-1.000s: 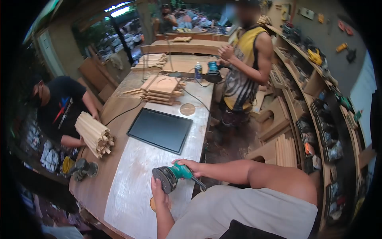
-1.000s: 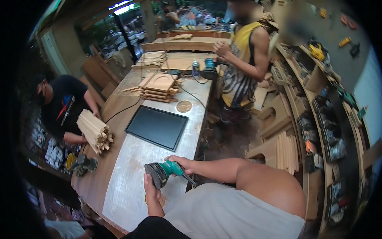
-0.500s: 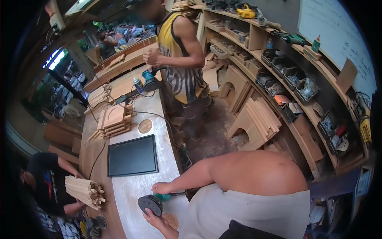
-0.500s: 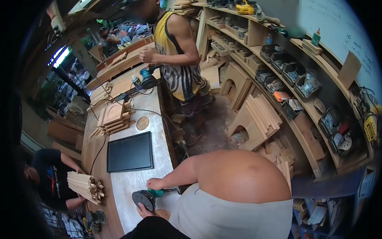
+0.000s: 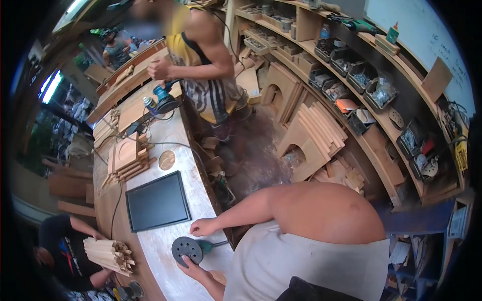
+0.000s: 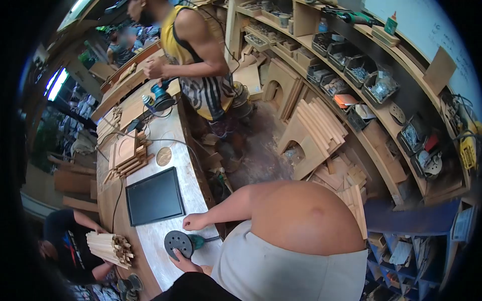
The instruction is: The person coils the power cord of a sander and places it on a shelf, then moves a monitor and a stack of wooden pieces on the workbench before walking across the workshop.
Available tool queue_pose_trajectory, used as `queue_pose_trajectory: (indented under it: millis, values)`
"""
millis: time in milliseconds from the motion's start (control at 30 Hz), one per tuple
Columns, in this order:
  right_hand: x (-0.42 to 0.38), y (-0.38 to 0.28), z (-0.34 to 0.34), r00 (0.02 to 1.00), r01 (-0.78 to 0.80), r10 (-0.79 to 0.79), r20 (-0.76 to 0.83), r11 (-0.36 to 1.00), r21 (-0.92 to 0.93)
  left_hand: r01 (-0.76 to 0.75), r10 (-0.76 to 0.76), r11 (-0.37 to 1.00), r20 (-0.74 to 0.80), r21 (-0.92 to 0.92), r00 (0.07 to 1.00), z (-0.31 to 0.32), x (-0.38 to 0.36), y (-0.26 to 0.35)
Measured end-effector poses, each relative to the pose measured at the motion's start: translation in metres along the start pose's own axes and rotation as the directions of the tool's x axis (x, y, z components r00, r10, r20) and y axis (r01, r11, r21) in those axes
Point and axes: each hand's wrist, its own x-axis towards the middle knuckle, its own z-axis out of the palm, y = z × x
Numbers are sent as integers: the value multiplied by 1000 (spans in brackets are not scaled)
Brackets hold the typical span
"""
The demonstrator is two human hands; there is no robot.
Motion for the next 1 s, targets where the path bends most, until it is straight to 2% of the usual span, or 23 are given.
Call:
queue_pose_trajectory:
  millis: [33,100,167,200,233,267,300,333,367,433,500,567,633,667,733,767,833,967,1000]
  values:
    - [-9,1,-16,998,-49,49,40,999,18,26,-26,999,6,-43,1000,1,5,0]
    - [-46,1,-49,992,-122,119,28,959,256,90,-87,987,25,-134,996,3,10,5]
    - [-78,13,-92,987,-160,160,16,967,199,116,-112,989,47,-94,993,-4,15,2]
    - [-91,32,-110,991,-85,103,-87,980,182,144,-141,987,50,-64,989,-8,17,1]
    - [-106,49,-127,982,-13,43,-185,988,157,107,-111,994,145,37,983,-14,17,6]
    - [-129,54,-151,959,-162,192,-206,975,153,105,-111,993,157,46,981,-16,13,19]
    - [-146,77,-171,929,-68,26,-368,992,-102,183,-189,982,180,50,965,-16,6,35]
    - [-167,81,-193,912,-150,91,-399,981,-119,259,-265,964,202,57,943,-15,2,43]
    - [-186,115,-209,876,-171,127,-465,984,-52,35,-74,942,107,334,991,-14,-2,38]
    - [-227,148,-240,811,-198,124,-572,978,-69,35,-58,939,58,343,997,-14,5,32]
    - [-266,166,-270,767,-337,189,-613,932,-135,50,-34,940,-53,337,998,-12,13,25]
    - [-296,183,-295,765,-492,261,-589,827,-271,68,-13,941,-166,330,986,-3,17,25]
    - [-319,190,-314,691,-674,507,-515,708,-208,57,29,936,-235,348,971,16,23,31]
    - [-331,201,-317,694,-671,506,-511,712,-207,45,52,932,-257,359,965,25,29,34]
    - [-352,226,-324,636,-691,427,-642,687,-227,36,77,928,-285,371,955,43,39,42]
    - [-359,236,-333,640,-688,426,-639,689,-229,26,92,926,-294,376,952,50,44,45]
    - [-370,250,-348,647,-755,581,-495,577,-310,11,116,920,-298,393,948,67,56,51]
    - [-383,281,-370,661,-749,585,-470,552,-367,-33,161,903,-267,429,950,105,83,66]
    - [-381,272,-375,687,-725,536,-491,547,-419,-44,172,898,-257,438,951,114,89,70]
